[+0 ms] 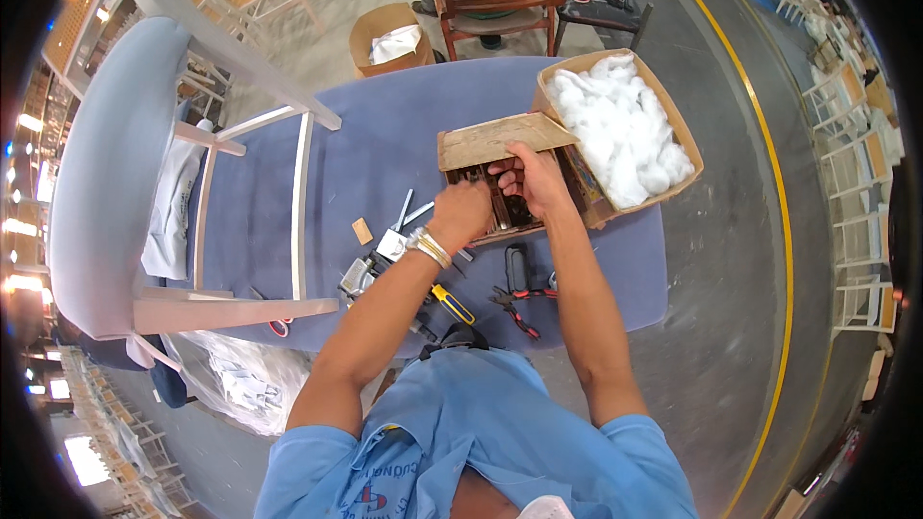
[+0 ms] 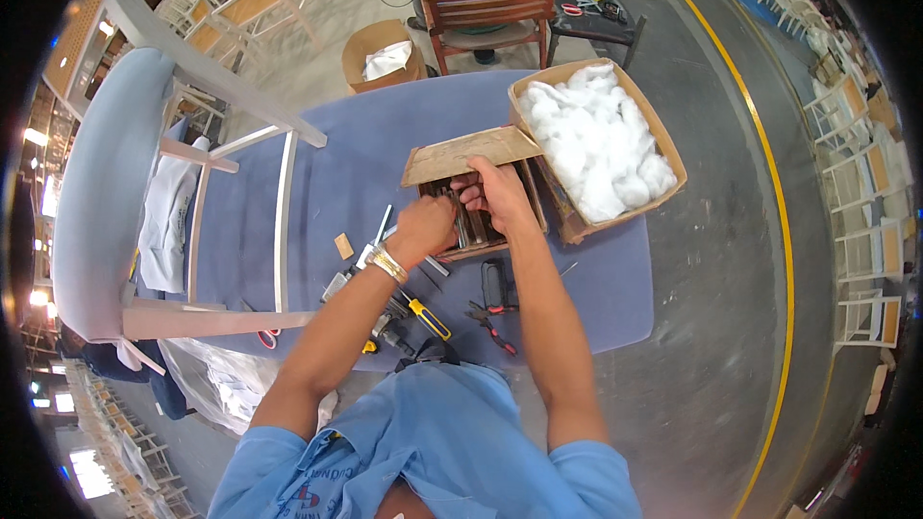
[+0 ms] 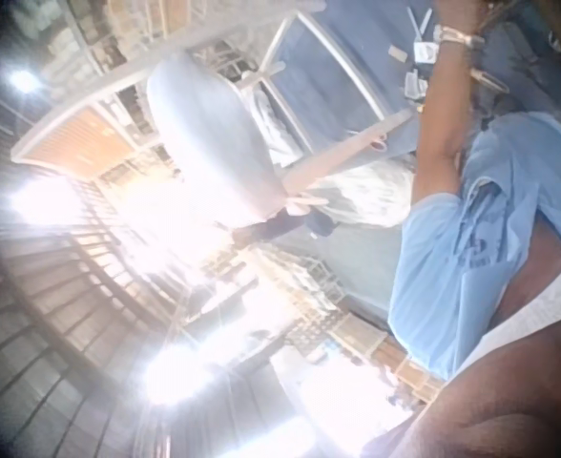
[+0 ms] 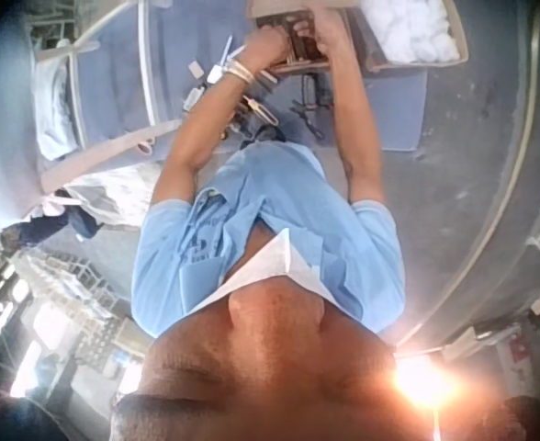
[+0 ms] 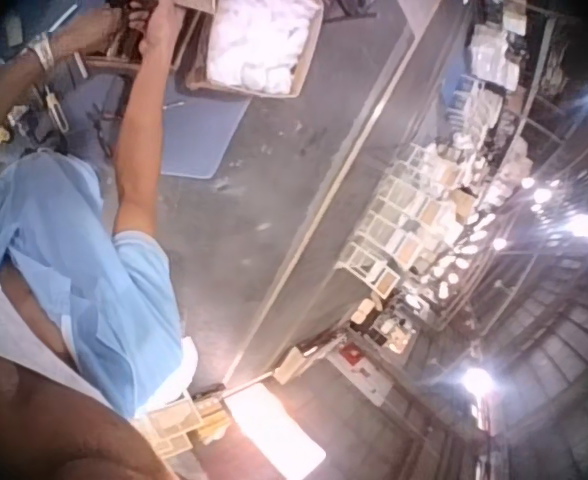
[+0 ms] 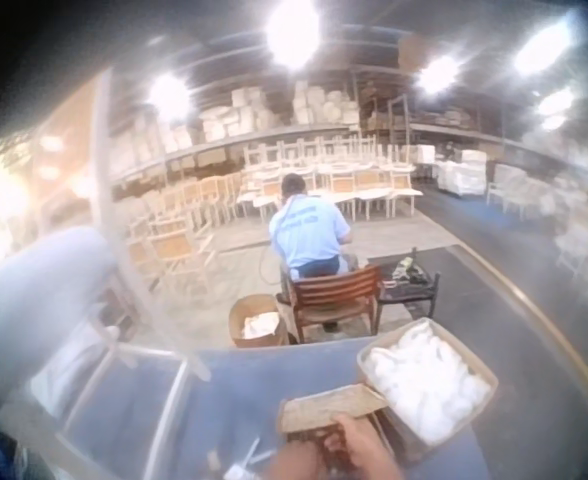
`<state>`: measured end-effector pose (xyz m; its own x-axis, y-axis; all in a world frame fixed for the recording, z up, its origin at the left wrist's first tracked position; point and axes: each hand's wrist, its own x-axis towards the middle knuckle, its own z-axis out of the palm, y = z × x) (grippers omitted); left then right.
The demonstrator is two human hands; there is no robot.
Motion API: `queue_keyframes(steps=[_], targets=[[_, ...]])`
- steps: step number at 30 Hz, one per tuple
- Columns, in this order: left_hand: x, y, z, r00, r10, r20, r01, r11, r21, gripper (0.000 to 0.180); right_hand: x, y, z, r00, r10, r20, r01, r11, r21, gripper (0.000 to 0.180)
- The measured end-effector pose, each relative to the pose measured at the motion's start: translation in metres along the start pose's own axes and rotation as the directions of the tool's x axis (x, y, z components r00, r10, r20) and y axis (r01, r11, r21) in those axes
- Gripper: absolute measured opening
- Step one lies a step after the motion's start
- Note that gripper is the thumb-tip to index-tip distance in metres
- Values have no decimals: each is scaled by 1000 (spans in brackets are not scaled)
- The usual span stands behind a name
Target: The person staples white fabric onto a wooden chair frame using a pneumatic staple gun, then trims excess fabric with scissors. The person repeatedly smooths and pulls the fabric taut while securing it around the seat and backrest.
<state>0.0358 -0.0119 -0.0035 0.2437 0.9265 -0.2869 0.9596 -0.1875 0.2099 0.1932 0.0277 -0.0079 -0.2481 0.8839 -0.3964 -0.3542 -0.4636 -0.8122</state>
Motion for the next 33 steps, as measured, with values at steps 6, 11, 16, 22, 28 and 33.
queue_keyframes(steps=[6, 11, 16, 22, 28, 33], targets=[[33, -42, 4, 987, 116, 112, -118, 993, 9, 21, -4, -11, 8, 1000, 9, 20, -8, 999, -49, 34], [31, -54, 22, 973, 205, 110, -188, 971, -149, 35, -3, -18, 5, 1000, 11, 2, -11, 998, -59, 35], [29, -73, 39, 915, 172, -364, -225, 968, -108, 52, -23, -26, 16, 999, 40, -30, -45, 977, -208, 34], [-5, -64, 60, 842, 143, -520, -539, 283, -793, 49, -96, -16, 20, 995, -57, -76, 51, 995, -82, 27], [-23, -25, 34, 973, 40, 227, 208, -577, -790, 60, -150, -12, 28, 986, -102, -129, 80, 983, -164, 35], [-15, -13, 52, 973, 8, 232, 186, -627, -756, 60, -178, 2, 23, 988, -113, -106, 87, 970, -225, 35]])
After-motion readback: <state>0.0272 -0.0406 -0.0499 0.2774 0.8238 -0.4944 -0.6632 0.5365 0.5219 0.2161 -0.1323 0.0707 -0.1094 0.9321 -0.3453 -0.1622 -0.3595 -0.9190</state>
